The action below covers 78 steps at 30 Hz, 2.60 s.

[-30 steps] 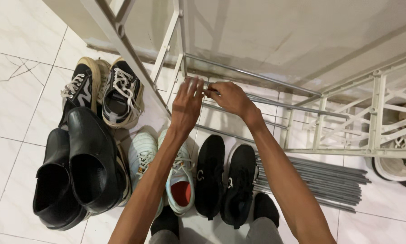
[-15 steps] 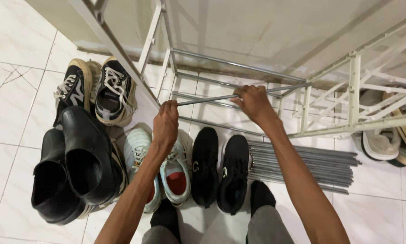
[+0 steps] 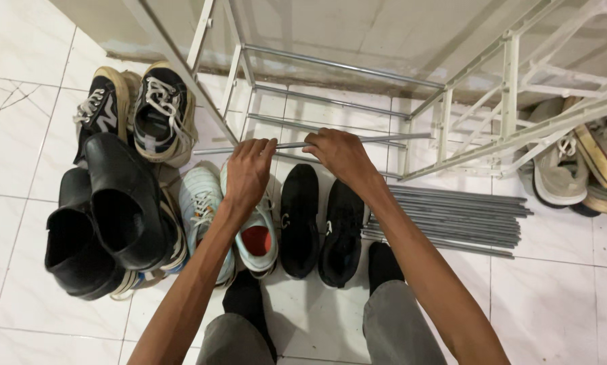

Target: The person assembles a white plastic shoe rack by inserting metal rods into the frame slots. They repeatedly pick up rods from a pile on the floor and slide them into the rack structure, working on multiple levels.

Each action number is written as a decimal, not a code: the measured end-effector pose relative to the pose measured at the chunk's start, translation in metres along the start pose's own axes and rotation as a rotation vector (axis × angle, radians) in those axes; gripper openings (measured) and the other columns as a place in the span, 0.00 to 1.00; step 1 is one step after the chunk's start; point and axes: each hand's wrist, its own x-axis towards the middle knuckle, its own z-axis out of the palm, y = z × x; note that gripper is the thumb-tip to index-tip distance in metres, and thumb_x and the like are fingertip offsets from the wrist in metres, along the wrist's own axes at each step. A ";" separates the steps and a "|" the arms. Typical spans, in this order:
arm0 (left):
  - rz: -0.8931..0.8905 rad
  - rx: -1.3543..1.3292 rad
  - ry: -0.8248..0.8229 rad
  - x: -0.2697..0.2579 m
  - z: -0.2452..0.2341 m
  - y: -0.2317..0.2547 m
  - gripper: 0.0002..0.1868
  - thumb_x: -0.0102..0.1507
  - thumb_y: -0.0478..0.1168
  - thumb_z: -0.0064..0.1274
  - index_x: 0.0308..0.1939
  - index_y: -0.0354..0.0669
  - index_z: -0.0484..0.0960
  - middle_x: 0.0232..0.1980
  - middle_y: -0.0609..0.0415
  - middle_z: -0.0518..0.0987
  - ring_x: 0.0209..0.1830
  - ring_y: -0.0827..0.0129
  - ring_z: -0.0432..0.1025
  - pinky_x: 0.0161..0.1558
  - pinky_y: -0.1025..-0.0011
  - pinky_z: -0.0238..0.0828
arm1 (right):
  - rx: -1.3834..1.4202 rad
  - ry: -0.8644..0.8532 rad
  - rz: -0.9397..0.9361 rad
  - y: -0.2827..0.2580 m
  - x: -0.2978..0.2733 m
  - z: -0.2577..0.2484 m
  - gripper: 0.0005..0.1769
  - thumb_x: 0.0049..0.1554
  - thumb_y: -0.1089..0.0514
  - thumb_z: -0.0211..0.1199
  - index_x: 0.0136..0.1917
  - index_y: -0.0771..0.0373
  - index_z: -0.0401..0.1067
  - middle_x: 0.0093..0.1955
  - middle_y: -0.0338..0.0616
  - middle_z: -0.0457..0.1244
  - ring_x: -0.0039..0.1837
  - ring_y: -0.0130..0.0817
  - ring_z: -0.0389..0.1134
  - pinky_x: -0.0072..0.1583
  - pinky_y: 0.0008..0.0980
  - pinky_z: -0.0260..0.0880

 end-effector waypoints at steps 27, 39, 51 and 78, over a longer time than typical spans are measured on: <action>0.244 -0.241 -0.204 -0.011 0.097 0.123 0.07 0.62 0.34 0.56 0.44 0.38 0.82 0.44 0.50 0.79 0.49 0.57 0.75 0.43 0.62 0.77 | 0.019 -0.065 0.273 0.063 -0.185 -0.034 0.17 0.59 0.51 0.65 0.53 0.66 0.79 0.51 0.53 0.72 0.49 0.51 0.74 0.51 0.44 0.74; 0.295 -0.181 -0.308 0.003 0.195 0.205 0.16 0.57 0.27 0.53 0.49 0.37 0.82 0.51 0.48 0.79 0.55 0.55 0.74 0.43 0.63 0.79 | -0.152 0.104 0.361 0.119 -0.260 -0.051 0.11 0.58 0.56 0.67 0.50 0.64 0.80 0.49 0.48 0.72 0.52 0.46 0.73 0.52 0.42 0.73; 0.273 -0.252 -0.324 -0.013 0.265 0.250 0.21 0.58 0.26 0.51 0.56 0.35 0.79 0.55 0.46 0.76 0.61 0.53 0.70 0.45 0.61 0.79 | -0.144 0.116 0.517 0.167 -0.311 -0.048 0.09 0.56 0.62 0.65 0.51 0.63 0.80 0.48 0.47 0.71 0.55 0.46 0.70 0.54 0.43 0.72; 0.203 -0.094 -0.338 -0.005 0.262 0.200 0.17 0.59 0.31 0.50 0.52 0.38 0.80 0.51 0.47 0.81 0.51 0.54 0.77 0.43 0.58 0.77 | -0.221 0.181 0.420 0.173 -0.297 -0.009 0.08 0.59 0.58 0.68 0.49 0.64 0.78 0.51 0.50 0.71 0.55 0.49 0.72 0.55 0.45 0.73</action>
